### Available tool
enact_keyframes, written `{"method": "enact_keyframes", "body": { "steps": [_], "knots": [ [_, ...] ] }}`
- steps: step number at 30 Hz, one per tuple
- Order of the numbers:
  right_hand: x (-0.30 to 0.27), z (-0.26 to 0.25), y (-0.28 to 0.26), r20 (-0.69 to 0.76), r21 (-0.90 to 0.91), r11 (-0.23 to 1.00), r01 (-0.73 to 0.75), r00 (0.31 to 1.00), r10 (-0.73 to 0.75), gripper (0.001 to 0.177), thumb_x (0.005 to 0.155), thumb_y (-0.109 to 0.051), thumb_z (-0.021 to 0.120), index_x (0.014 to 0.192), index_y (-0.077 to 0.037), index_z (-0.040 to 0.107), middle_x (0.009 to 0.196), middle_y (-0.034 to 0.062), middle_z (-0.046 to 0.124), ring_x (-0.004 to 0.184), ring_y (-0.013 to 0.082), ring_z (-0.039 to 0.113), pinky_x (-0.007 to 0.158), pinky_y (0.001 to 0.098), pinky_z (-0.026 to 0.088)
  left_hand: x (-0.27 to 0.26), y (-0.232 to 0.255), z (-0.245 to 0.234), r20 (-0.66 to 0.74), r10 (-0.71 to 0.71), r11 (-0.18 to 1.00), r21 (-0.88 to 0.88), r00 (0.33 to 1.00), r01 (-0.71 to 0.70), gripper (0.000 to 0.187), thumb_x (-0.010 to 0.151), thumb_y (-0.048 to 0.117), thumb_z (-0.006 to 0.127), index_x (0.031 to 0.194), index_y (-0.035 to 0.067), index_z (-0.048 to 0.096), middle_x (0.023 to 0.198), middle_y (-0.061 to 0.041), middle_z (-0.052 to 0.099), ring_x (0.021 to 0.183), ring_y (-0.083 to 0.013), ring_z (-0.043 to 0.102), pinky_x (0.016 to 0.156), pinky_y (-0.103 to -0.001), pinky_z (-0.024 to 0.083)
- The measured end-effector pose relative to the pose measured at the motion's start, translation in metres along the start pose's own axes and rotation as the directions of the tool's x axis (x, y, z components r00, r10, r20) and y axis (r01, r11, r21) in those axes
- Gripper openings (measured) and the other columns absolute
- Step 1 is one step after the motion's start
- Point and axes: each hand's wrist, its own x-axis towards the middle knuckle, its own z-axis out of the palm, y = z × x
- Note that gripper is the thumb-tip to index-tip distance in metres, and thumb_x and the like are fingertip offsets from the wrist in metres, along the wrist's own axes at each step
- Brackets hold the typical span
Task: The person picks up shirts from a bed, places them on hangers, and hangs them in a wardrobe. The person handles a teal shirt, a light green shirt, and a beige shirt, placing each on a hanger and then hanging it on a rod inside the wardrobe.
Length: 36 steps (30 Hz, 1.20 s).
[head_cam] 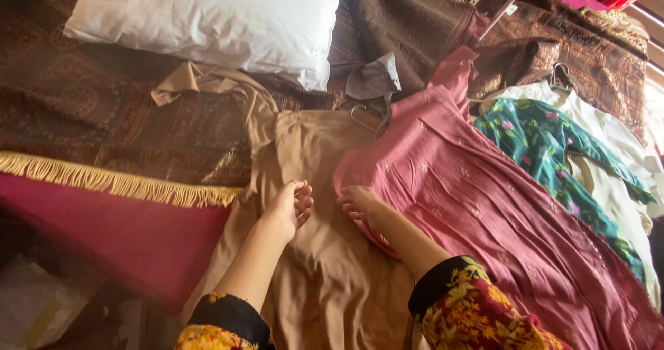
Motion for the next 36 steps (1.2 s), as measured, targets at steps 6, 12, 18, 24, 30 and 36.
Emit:
{"method": "enact_keyframes", "body": {
  "steps": [6,12,18,24,30,36],
  "knots": [
    [0.028,-0.007,-0.029,-0.327,-0.607,0.792,0.065,0.888,-0.324,0.04,0.091,-0.036,0.062,0.123,-0.012,0.064,0.112,0.0115,0.075,0.104,0.0277,0.071,0.092,0.0389,0.053,0.045,0.067,0.0,-0.083,0.431,0.878,0.267,0.899,-0.397,0.017,0.094,0.026,0.062,0.105,0.013,0.067,0.089,-0.004,0.072,0.071,-0.0145,0.061,0.063,-0.032,0.046],
    [0.037,0.012,-0.048,-0.276,-0.73,0.652,0.205,0.784,-0.556,0.039,0.089,-0.034,0.061,0.123,-0.013,0.063,0.119,0.0107,0.072,0.112,0.0308,0.068,0.094,0.0417,0.053,0.067,0.071,0.011,0.363,0.752,-0.175,0.915,0.55,-0.365,0.016,0.09,0.015,0.071,0.102,0.008,0.064,0.097,-0.007,0.07,0.087,-0.0197,0.066,0.074,-0.034,0.056],
    [0.051,0.028,-0.07,0.154,-0.954,0.101,0.282,0.752,-0.641,0.071,0.078,-0.035,0.076,0.138,-0.006,0.05,0.148,0.0164,0.043,0.137,0.0417,0.039,0.1,0.0558,0.043,0.135,0.053,0.041,0.511,0.617,-0.515,0.837,0.599,-0.184,0.078,0.07,0.019,0.084,0.138,0.013,0.046,0.148,-0.007,0.038,0.135,-0.0235,0.038,0.102,-0.046,0.042],
    [0.042,0.009,-0.058,0.21,-0.881,-0.469,-0.07,0.828,-0.519,0.073,0.08,-0.036,0.074,0.145,-0.015,0.047,0.15,0.0059,0.044,0.13,0.0305,0.043,0.107,0.0537,0.034,0.143,0.003,0.029,0.496,0.588,-0.395,0.865,0.639,-0.308,0.101,0.06,0.024,0.095,0.145,0.013,0.043,0.164,-0.006,0.029,0.149,-0.0253,0.03,0.109,-0.052,0.041],
    [0.045,-0.048,-0.067,-0.248,-0.8,-0.486,-0.352,0.931,-0.267,0.069,0.095,-0.049,0.059,0.15,-0.011,0.043,0.14,0.0028,0.051,0.136,0.0247,0.039,0.115,0.0598,0.023,0.125,0.039,0.064,0.284,0.428,-0.384,0.917,0.858,-0.112,0.104,0.062,0.028,0.096,0.147,0.018,0.036,0.163,-0.003,0.028,0.148,-0.0226,0.03,0.113,-0.054,0.037],
    [0.079,-0.052,-0.067,-0.36,-0.906,-0.119,-0.407,0.886,-0.292,0.092,0.091,-0.069,0.049,0.158,-0.012,0.023,0.152,0.0157,0.041,0.144,0.0287,0.026,0.116,0.0616,0.008,0.141,0.097,0.095,0.168,0.273,-0.248,0.964,0.947,-0.099,0.117,0.07,0.054,0.087,0.156,0.01,0.02,0.165,-0.01,0.021,0.152,-0.0285,0.021,0.109,-0.048,0.042]
  ]
}}
